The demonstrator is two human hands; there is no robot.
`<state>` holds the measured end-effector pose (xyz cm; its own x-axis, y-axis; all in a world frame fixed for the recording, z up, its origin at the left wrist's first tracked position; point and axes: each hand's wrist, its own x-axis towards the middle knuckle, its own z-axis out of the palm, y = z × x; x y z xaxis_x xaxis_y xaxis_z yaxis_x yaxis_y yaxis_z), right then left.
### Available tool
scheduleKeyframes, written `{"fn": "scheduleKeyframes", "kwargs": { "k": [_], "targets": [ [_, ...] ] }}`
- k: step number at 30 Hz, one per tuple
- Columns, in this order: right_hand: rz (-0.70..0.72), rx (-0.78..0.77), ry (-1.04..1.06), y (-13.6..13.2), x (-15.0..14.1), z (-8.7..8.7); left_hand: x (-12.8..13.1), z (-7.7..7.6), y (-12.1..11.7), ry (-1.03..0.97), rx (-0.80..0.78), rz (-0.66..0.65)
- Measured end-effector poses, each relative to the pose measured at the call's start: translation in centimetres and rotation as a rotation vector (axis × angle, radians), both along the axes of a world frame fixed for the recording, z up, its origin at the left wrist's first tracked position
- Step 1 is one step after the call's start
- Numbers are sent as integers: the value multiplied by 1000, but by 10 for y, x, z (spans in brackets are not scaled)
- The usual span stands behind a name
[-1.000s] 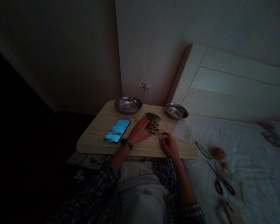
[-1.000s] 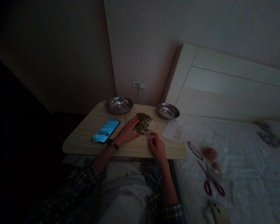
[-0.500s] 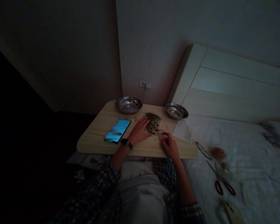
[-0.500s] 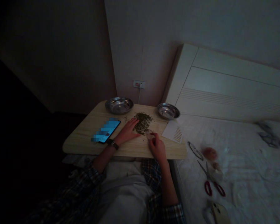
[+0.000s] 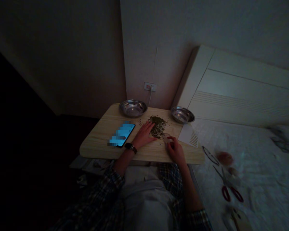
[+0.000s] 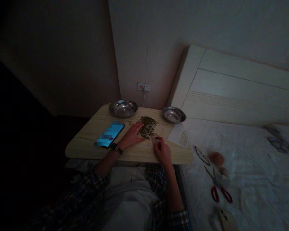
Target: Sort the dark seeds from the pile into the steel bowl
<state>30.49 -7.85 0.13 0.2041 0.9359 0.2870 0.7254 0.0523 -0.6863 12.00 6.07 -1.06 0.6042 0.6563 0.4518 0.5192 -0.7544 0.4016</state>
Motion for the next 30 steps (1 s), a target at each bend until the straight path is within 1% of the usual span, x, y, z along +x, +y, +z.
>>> {"fn": "scheduleKeyframes", "kwargs": {
  "k": [10,25,30],
  "targets": [
    [10,-2,-2,1,2,-3,0,-1,0,-1,8,7],
    [17,-6,1,0,1,0,1,-5,3,2,18,5],
    [16,-6,1,1,1,1,1,-4,2,5,13,5]
  ]
}}
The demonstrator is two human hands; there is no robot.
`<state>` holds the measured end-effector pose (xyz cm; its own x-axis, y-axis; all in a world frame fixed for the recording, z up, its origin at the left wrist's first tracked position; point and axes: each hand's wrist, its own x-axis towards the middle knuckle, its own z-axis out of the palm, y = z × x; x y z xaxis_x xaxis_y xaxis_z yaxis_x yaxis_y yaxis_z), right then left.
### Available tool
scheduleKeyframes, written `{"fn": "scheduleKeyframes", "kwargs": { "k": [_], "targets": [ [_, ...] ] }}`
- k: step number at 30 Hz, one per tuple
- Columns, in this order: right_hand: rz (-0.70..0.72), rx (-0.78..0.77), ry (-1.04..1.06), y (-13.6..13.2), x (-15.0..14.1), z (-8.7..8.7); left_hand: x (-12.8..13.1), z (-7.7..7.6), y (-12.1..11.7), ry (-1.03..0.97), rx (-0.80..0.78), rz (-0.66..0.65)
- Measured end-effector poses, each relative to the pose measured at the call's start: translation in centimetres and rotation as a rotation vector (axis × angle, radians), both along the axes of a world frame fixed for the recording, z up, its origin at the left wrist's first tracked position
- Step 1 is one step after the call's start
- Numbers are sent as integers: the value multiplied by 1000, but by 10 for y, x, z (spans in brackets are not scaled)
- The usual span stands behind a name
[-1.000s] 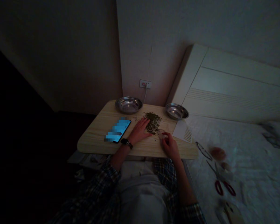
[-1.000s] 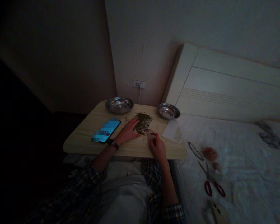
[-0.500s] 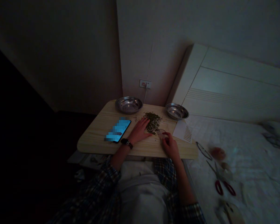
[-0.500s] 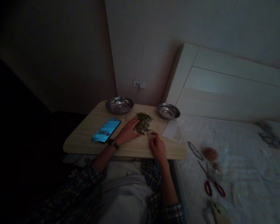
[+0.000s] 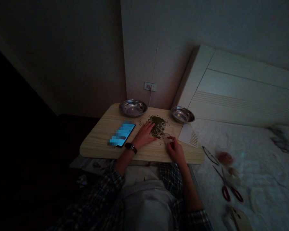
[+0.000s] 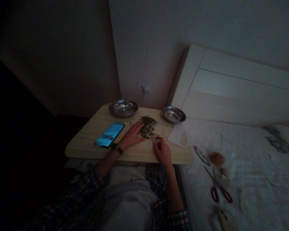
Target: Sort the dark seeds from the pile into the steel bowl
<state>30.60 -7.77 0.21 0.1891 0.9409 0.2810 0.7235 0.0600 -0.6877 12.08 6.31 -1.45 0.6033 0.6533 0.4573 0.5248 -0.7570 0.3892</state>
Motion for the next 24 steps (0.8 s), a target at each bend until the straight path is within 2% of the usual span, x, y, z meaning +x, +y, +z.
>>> {"fn": "scheduleKeyframes", "kwargs": {
  "k": [24],
  "targets": [
    [-4,1,-5,-1,-1,2,-1,3,-3,4,-16,-6]
  ]
}}
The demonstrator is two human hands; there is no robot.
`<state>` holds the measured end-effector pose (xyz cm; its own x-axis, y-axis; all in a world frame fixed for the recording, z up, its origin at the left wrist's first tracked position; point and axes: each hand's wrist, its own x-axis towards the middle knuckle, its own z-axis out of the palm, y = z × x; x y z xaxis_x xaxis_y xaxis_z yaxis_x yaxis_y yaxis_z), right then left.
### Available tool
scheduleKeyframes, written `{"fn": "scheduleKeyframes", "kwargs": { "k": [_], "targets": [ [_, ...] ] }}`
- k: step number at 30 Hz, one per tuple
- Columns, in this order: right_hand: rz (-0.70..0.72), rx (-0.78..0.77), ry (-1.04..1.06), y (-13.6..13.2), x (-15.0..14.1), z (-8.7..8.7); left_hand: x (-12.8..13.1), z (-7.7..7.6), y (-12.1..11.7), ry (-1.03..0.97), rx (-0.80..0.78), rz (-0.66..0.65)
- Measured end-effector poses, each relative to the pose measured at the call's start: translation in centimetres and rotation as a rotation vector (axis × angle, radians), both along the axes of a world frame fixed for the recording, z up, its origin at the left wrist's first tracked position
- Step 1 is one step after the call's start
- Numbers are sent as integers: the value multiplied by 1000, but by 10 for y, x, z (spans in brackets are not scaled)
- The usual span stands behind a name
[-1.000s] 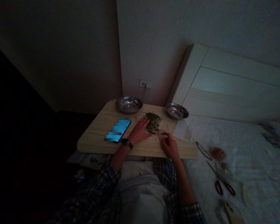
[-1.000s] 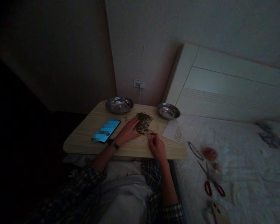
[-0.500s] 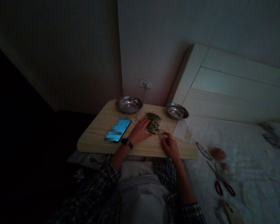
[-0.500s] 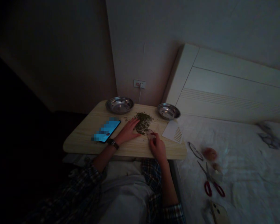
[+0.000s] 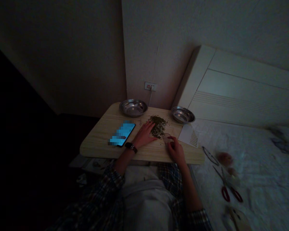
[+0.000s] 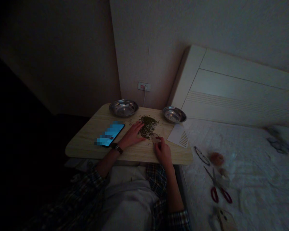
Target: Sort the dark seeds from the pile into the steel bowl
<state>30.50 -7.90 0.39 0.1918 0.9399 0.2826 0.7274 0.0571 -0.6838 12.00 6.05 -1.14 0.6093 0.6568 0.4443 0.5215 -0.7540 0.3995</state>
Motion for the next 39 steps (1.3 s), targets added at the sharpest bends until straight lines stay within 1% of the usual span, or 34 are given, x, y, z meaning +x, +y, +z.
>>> {"fn": "scheduleKeyframes", "kwargs": {
  "k": [6,12,18,22,30,39],
  "targets": [
    [20,-7,-2,-1,0,0,1,1,0,4,-2,8],
    [0,-6,-1,0,1,-1,0,-1,1,-3,0,7],
    [18,-8,-2,0,0,0,0,-1,1,-14,2,5],
    [6,-5,0,0,0,0,0,-2,1,-15,-5,3],
    [21,-7,1,0,0,0,0,1,0,-30,-9,0],
    [-9,5,8,0,0,-1,0,2,0,-53,-5,1]
  ]
}}
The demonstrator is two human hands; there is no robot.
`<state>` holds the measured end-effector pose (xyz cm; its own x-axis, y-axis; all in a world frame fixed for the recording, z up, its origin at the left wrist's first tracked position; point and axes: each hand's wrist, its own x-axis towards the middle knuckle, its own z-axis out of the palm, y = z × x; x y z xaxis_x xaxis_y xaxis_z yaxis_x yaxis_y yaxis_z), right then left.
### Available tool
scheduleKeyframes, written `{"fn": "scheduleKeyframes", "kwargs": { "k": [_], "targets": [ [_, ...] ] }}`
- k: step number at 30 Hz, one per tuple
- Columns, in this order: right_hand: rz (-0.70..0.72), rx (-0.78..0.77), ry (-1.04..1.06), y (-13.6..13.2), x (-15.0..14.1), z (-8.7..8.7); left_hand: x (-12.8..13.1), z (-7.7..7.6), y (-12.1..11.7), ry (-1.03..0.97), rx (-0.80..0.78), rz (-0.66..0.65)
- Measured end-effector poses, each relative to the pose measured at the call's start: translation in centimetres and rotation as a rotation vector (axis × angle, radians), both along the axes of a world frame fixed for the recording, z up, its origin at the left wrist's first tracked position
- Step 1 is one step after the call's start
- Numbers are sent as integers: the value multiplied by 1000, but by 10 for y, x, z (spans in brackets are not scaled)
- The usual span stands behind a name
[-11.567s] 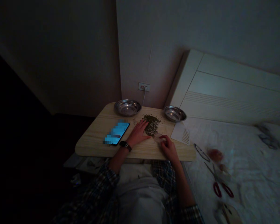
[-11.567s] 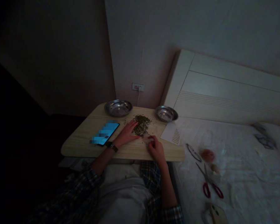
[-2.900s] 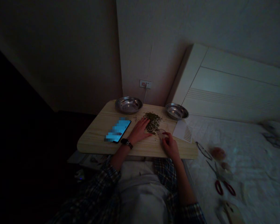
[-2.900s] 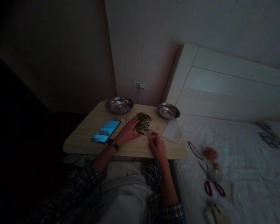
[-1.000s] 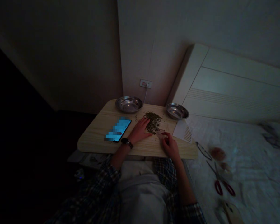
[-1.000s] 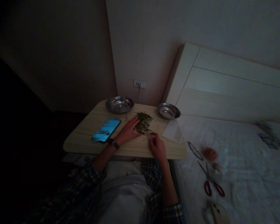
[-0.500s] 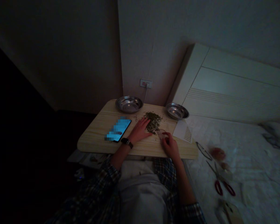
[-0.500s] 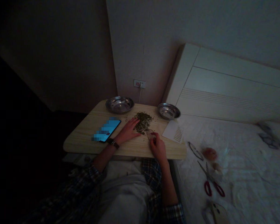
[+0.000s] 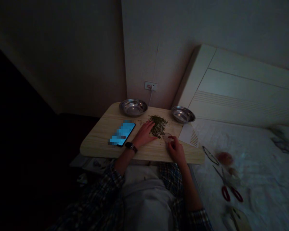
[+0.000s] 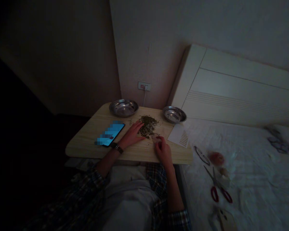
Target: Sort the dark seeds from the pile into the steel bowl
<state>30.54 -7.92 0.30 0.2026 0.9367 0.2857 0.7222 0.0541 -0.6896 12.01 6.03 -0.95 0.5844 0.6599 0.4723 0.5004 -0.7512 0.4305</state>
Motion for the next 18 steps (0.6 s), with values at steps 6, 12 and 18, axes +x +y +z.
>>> {"fn": "scheduleKeyframes", "kwargs": {
  "k": [6,12,18],
  "targets": [
    [7,-6,-1,0,1,-1,0,1,0,-20,2,-7],
    [-9,-2,6,0,0,0,0,4,0,-65,13,4],
    [-7,-1,17,0,0,1,-1,14,-6,-46,41,-89]
  ]
}}
